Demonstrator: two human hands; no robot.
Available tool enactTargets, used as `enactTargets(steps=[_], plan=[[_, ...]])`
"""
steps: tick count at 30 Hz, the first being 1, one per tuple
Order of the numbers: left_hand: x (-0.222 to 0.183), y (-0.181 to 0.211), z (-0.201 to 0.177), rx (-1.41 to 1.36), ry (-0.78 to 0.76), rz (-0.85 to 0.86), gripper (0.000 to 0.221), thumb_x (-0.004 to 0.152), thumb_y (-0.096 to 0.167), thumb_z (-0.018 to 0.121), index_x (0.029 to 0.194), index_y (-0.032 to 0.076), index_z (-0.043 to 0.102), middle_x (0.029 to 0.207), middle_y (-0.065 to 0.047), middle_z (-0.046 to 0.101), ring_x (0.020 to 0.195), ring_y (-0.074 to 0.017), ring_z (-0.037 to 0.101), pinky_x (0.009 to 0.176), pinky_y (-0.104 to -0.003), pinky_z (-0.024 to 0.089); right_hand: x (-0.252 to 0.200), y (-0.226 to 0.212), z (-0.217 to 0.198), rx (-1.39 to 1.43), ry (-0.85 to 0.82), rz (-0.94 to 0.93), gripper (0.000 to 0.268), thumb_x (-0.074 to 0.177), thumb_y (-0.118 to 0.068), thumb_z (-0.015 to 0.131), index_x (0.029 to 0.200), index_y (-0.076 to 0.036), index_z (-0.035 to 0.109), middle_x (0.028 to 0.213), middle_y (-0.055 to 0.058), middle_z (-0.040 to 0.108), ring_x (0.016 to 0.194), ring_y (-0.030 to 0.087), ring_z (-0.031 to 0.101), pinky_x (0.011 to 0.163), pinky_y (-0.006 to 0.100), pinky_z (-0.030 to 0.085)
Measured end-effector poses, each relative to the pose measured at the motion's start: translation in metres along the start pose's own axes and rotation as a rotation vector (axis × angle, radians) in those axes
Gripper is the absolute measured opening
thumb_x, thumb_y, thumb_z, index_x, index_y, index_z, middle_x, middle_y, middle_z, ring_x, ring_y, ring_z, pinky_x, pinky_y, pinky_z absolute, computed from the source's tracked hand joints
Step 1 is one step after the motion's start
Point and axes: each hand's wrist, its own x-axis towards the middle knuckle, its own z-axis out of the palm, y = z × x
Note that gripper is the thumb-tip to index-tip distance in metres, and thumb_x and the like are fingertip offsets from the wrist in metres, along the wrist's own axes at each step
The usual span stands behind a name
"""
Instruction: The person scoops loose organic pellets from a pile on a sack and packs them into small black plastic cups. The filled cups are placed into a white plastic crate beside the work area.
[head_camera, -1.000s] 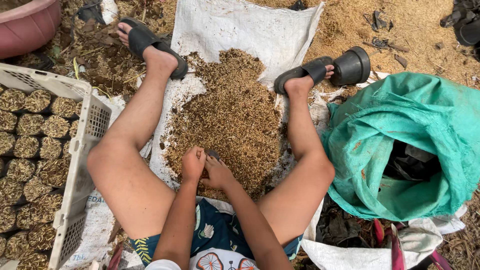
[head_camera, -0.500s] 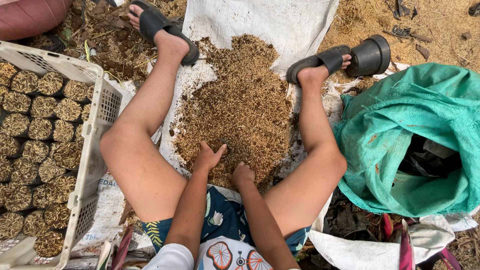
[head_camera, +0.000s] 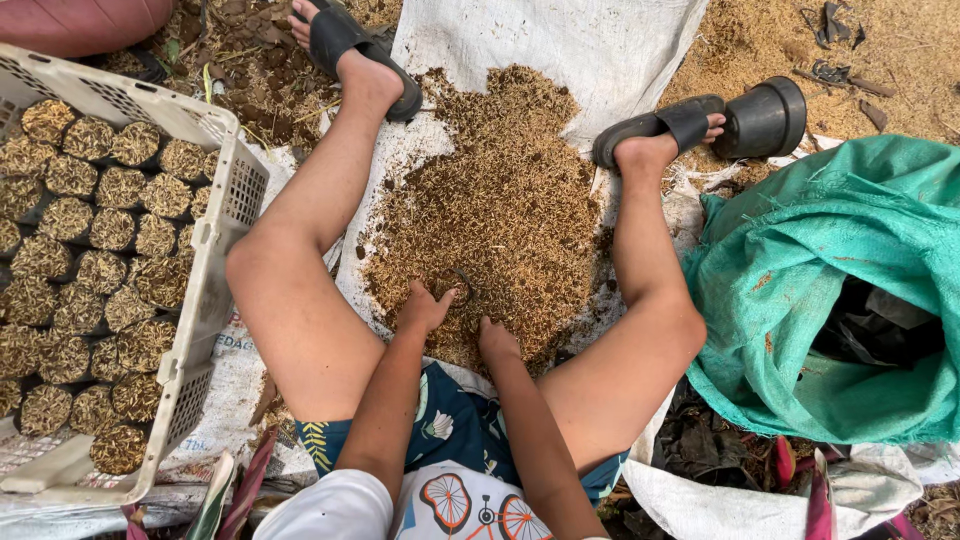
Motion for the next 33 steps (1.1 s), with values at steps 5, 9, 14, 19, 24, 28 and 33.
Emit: enactTargets(steps=[5,9,14,19,24,28,33], plan=[[-0.009,0.016,-0.013,-0.110,-0.001,-0.079,0.082,0.100,0.065,0.044,0.145,-0.001,0.028,0.126,-0.027,0.068,0.108,-0.0402,0.072,0.092,-0.052,0.056,0.030,0.023,-0.026,0.139,0.099,-0.092,0.035,0.096,-0.028,0.070,0.125,-0.010,0.062,0.116,0.015,0.069,0.099,0.029,0.071,0.083,0.041,0.059],[-0.022,0.002,-0.009,-0.132,0.140,-0.016,0.093,0.102,0.070,0.040,0.154,-0.004,0.019,0.131,-0.027,0.062,0.109,-0.0421,0.065,0.086,-0.052,0.053,0.020,0.041,-0.017,0.424,0.192,-0.322,0.023,0.098,-0.020,0.070,0.119,-0.012,0.069,0.107,0.013,0.075,0.091,0.027,0.073,0.080,0.041,0.059],[0.012,-0.003,-0.001,-0.051,0.057,-0.036,0.095,0.100,0.067,0.047,0.158,-0.001,0.013,0.112,-0.019,0.068,0.071,-0.0293,0.068,0.061,-0.049,0.054,0.022,0.037,-0.039,0.729,0.540,-0.574,0.041,0.097,-0.017,0.075,0.130,0.006,0.067,0.141,0.029,0.059,0.138,0.039,0.052,0.112,0.046,0.040],[0.012,0.006,0.011,-0.260,0.161,0.017,0.062,0.096,0.050,0.056,0.130,0.002,0.035,0.098,-0.022,0.077,0.078,-0.0352,0.075,0.066,-0.051,0.059,-0.012,0.002,-0.055,1.037,0.415,-0.444,0.040,0.098,-0.007,0.071,0.136,0.002,0.065,0.121,0.013,0.074,0.093,0.017,0.065,0.084,0.033,0.055],[-0.002,0.005,-0.005,-0.182,0.283,0.151,0.064,0.093,0.048,0.065,0.119,-0.005,0.039,0.094,-0.025,0.073,0.083,-0.0387,0.073,0.070,-0.050,0.059,-0.039,-0.033,-0.070,1.233,0.197,-0.485,0.041,0.104,-0.007,0.065,0.144,0.002,0.065,0.120,0.019,0.069,0.095,0.018,0.061,0.082,0.034,0.050],[0.004,0.008,-0.007,-0.063,0.254,0.205,0.053,0.094,0.047,0.061,0.113,-0.001,0.052,0.091,-0.018,0.073,0.083,-0.0357,0.073,0.070,-0.050,0.058,-0.045,-0.041,-0.063,0.761,0.502,-0.714,0.044,0.107,-0.001,0.059,0.150,0.004,0.051,0.148,0.024,0.059,0.134,0.032,0.059,0.111,0.042,0.048],[0.001,0.006,-0.004,0.057,0.229,0.306,0.032,0.102,0.038,0.050,0.100,0.012,0.070,0.093,-0.011,0.072,0.087,-0.0332,0.072,0.075,-0.049,0.057,-0.058,-0.051,-0.041,0.020,0.486,-0.659,0.067,0.095,0.001,0.046,0.161,0.000,0.033,0.168,0.021,0.033,0.156,0.035,0.030,0.123,0.054,0.024]])
